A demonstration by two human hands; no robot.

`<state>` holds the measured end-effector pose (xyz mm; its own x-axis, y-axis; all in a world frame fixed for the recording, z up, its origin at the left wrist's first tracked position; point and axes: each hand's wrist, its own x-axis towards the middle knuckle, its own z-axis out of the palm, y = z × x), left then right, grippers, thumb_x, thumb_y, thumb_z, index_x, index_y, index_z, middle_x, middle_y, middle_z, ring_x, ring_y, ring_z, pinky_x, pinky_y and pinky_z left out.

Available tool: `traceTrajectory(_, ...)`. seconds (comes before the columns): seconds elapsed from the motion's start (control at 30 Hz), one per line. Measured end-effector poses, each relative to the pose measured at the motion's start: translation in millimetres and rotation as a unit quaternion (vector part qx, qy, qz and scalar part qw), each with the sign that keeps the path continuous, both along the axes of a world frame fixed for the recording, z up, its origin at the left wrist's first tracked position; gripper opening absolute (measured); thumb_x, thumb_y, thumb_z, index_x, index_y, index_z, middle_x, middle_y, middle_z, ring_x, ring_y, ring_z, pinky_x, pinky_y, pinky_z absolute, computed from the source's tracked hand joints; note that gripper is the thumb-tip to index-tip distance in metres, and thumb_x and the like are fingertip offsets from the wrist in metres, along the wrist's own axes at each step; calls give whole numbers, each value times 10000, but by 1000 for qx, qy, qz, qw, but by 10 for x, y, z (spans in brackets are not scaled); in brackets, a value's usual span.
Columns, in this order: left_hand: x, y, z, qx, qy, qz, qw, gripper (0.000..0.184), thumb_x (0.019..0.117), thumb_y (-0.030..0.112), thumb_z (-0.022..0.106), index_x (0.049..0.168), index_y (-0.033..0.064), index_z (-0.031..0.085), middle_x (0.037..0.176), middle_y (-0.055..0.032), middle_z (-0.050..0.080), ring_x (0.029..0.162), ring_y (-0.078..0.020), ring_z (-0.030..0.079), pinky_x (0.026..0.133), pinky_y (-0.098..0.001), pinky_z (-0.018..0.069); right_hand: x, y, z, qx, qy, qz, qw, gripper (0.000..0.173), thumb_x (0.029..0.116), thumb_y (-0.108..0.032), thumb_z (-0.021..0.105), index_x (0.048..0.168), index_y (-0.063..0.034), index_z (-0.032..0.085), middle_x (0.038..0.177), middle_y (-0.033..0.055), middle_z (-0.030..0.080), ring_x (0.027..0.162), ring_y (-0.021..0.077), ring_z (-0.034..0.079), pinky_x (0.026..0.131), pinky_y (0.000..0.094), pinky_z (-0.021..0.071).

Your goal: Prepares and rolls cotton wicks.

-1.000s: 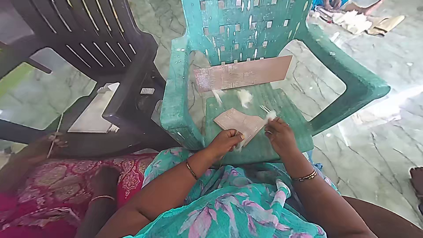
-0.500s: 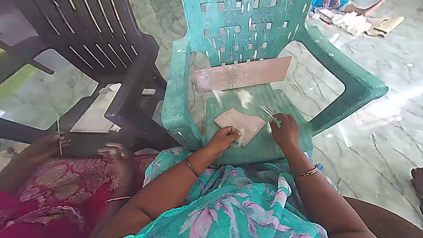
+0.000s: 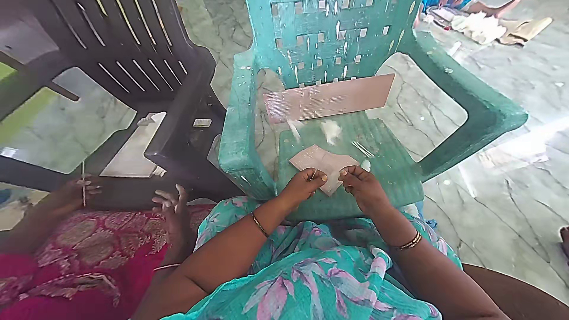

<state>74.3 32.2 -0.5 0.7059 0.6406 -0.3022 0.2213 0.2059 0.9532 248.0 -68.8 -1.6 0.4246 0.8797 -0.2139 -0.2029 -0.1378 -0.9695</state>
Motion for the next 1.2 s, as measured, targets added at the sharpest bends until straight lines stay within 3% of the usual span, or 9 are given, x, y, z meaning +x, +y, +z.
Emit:
traceTrajectory(0.13, 23, -91, 8, -10, -3, -20, 1000, 141, 983, 147, 692, 1076, 45, 663, 838, 20, 625, 609, -8, 497, 555, -162, 410, -85, -3, -18, 3, 46, -12, 999, 72, 1030, -50, 570, 988, -57, 628, 840, 21, 694, 639, 58, 574, 591, 197, 469)
traceTrajectory(0.3, 48, -95, -37, -9, 20, 2, 1000, 106, 1026, 135, 630, 998, 33, 632, 769, 5, 587, 605, -33, 515, 575, -177, 442, -98, 9, -34, -4, 92, -14, 996, 135, 1057, -61, 510, 974, -70, 616, 823, 24, 680, 630, 65, 572, 593, 206, 475)
traceTrajectory(0.47, 35, -38, -23, -24, -15, 26, 999, 114, 989, 74, 664, 891, 48, 612, 685, 20, 563, 545, -26, 477, 527, -166, 406, -25, 24, -30, -25, 92, -19, 995, 80, 1050, -104, 540, 1024, -116, 616, 896, -8, 654, 688, 66, 578, 633, 223, 489)
traceTrajectory(0.57, 17, -58, -38, -21, -17, 23, 999, 87, 973, 56, 678, 915, 54, 613, 707, 14, 562, 551, -31, 464, 518, -170, 392, -50, -13, -53, -35, 88, 25, 995, 144, 1047, -154, 569, 1179, -125, 618, 995, -16, 667, 784, 64, 621, 684, 229, 515)
traceTrajectory(0.67, 18, -52, -37, -22, -22, 2, 1000, 118, 951, -3, 677, 995, 59, 586, 754, 8, 586, 569, -26, 468, 524, -168, 389, -65, -6, -71, -29, 78, 59, 995, 224, 1030, -82, 579, 1253, -92, 597, 920, -11, 664, 757, 71, 629, 689, 242, 534)
traceTrajectory(0.83, 5, -27, -23, -8, -12, -13, 1000, 108, 957, -36, 636, 1020, 43, 600, 772, 6, 584, 578, -26, 458, 530, -171, 377, -76, 15, -55, -6, 120, 2, 993, 217, 985, 62, 564, 1154, -69, 600, 819, 5, 647, 673, 81, 617, 651, 242, 545)
traceTrajectory(1.03, 24, -54, -11, -34, 7, 16, 999, 169, 1002, 161, 674, 1135, 60, 648, 832, -5, 611, 586, -29, 480, 521, -163, 381, -107, -7, -58, 51, 164, -7, 985, 269, 971, 117, 543, 1146, -83, 586, 840, 15, 672, 729, 118, 673, 729, 302, 598)
traceTrajectory(1.2, 23, -104, -7, -32, 2, 2, 999, 87, 1027, 127, 624, 1031, 42, 642, 733, 13, 574, 568, -27, 489, 532, -163, 408, -137, -4, -100, 61, 120, -7, 991, 285, 951, 128, 559, 1158, -68, 581, 876, 17, 683, 731, 117, 676, 718, 301, 600)
